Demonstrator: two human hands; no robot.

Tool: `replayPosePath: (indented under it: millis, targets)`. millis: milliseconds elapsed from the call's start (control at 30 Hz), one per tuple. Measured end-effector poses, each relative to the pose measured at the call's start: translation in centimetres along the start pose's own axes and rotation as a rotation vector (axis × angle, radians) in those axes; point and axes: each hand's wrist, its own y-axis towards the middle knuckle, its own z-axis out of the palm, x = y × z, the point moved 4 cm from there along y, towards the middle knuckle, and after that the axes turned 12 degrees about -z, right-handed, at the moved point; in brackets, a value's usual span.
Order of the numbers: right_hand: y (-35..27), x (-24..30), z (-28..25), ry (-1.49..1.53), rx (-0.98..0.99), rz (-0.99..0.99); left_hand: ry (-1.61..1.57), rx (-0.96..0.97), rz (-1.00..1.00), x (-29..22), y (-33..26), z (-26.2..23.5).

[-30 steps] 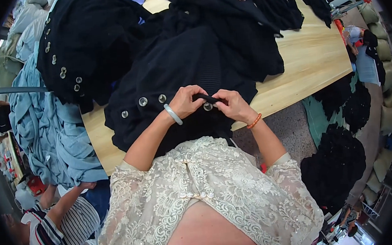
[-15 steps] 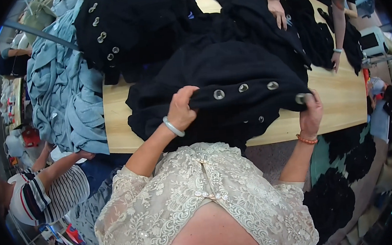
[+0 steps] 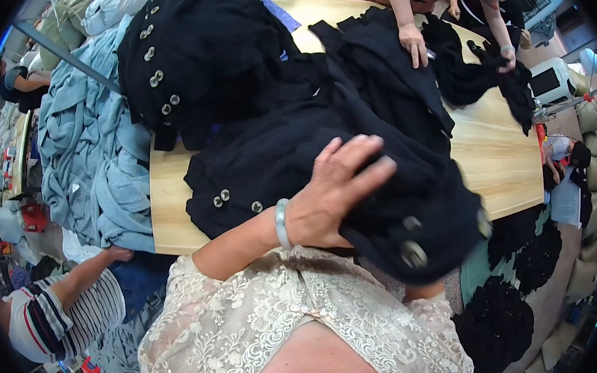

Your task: Inspecting and buttoning black garments with metal grommets on a factory work table.

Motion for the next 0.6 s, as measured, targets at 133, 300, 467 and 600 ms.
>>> replayPosePath:
  millis: [133,300,467,600]
  targets:
    - [-2.6,0.6,-5.0,0.115,-0.199,0.035,-0.252,0.155,0.076,0.5,0.5,2.6]
    - [-5.3,0.6,-8.7,0.248,-0.393,-0.041,-0.67,0.279,0.238,-2.6,1.5,6.8]
    - [-5.1,-0.3,-8.9,0.333,-0.428,-0.092,-0.948,0.619,-0.158,-0.2,-0.4,9.9]
    - [-2.1,-2.9,-6.8,0.006,-0.192,0.147,-1.47,0.659,-0.937,3.7,-3.9,12.9]
